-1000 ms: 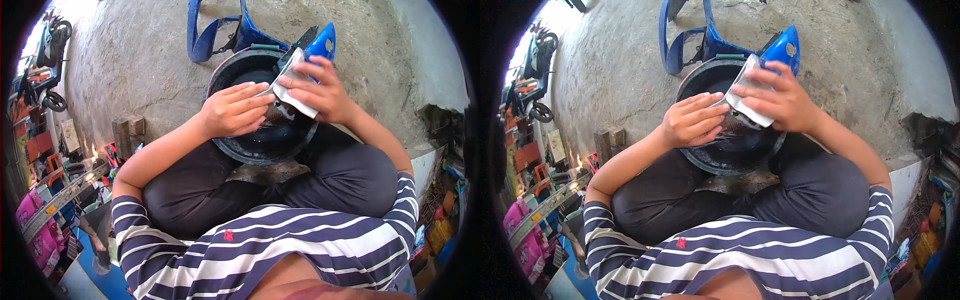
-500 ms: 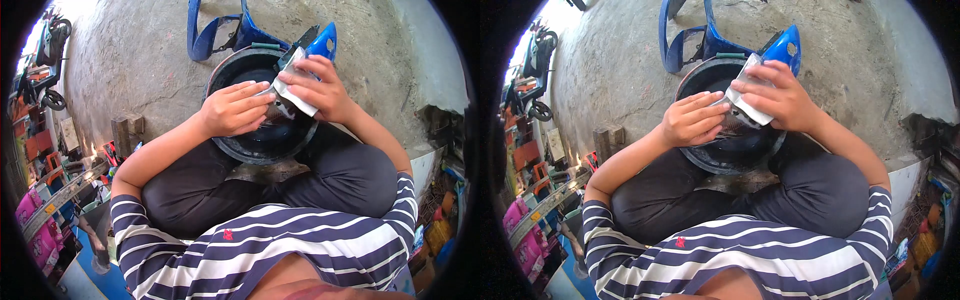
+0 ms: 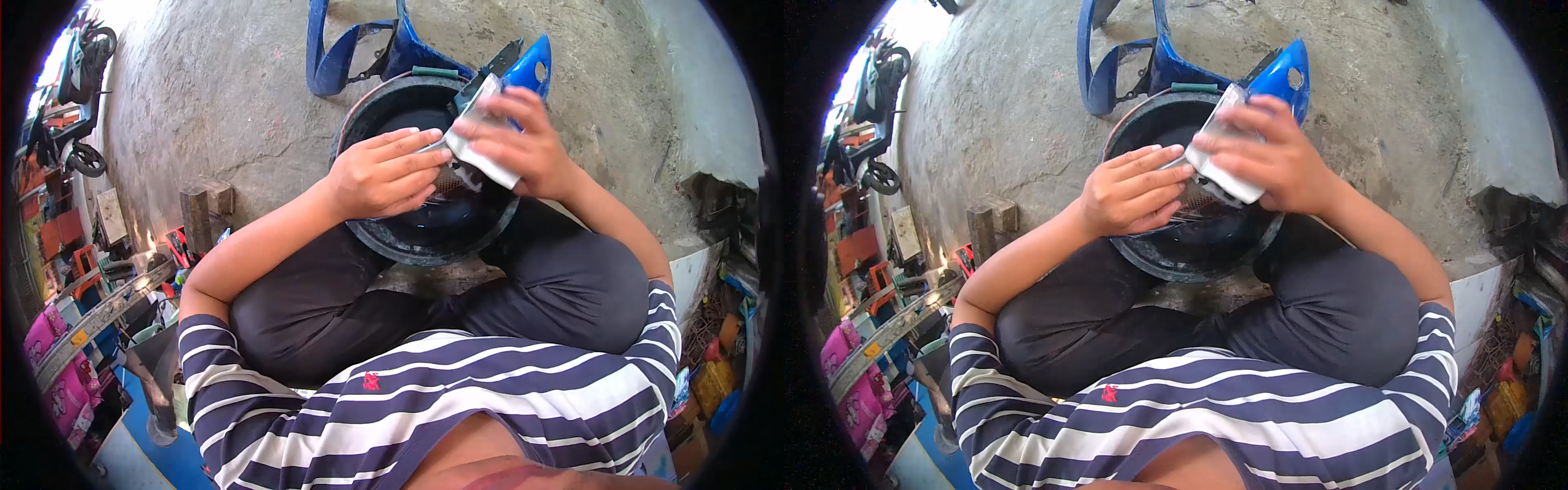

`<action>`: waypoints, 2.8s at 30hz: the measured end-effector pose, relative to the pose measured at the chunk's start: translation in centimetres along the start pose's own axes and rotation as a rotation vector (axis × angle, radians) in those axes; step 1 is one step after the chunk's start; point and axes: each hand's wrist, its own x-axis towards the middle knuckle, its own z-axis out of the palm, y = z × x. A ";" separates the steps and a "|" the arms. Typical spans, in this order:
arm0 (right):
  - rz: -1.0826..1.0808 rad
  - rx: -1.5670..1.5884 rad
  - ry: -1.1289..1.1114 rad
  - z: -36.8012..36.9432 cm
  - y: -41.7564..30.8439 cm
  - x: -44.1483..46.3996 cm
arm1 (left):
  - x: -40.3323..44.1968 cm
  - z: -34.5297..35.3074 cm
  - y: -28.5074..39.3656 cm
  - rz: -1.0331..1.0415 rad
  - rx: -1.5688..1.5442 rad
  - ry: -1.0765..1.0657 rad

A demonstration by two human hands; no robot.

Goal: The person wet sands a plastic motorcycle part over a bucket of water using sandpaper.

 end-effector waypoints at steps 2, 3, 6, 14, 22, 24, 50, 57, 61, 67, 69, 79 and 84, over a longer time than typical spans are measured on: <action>-0.026 -0.021 -0.033 -0.7 1.1 0.3 | -0.2 0.3 -0.3 0.003 -0.002 -0.011; 0.054 -0.069 0.050 -1.0 1.6 0.6 | -0.2 0.3 -0.2 0.000 -0.008 -0.003; 0.064 0.012 0.018 -0.3 1.0 -0.3 | 0.1 0.2 -0.1 0.007 0.003 0.009; 0.065 -0.028 -0.006 0.0 -0.4 -0.6 | 0.0 0.2 0.0 -0.004 0.002 0.009; 0.018 -0.071 -0.029 -0.4 -0.2 -0.2 | -0.5 0.3 -0.2 0.002 0.006 -0.008; -0.056 -0.023 -0.037 -0.2 0.4 -0.2 | -0.5 0.4 -0.3 0.001 -0.008 -0.008; 0.156 0.016 0.142 -0.6 1.8 0.4 | 0.1 0.3 -0.2 -0.012 0.024 0.024; 0.104 -0.052 0.090 -1.2 1.4 0.7 | 0.1 0.0 -0.3 0.010 0.021 -0.007; 0.080 0.036 0.099 0.6 0.2 -0.4 | -0.2 0.3 -0.1 0.001 -0.014 0.015; 0.097 -0.016 0.079 -0.7 1.5 0.5 | 0.4 0.1 -0.1 0.007 0.006 0.015; 0.067 0.005 0.078 0.4 0.1 0.0 | 0.0 0.3 0.0 -0.001 -0.007 0.015; -0.056 0.024 -0.022 0.3 -0.1 -0.2 | 0.0 0.2 -0.2 0.002 0.003 0.008; 0.110 -0.042 0.121 -0.4 1.8 -0.1 | 0.2 0.1 -0.1 -0.003 -0.008 0.020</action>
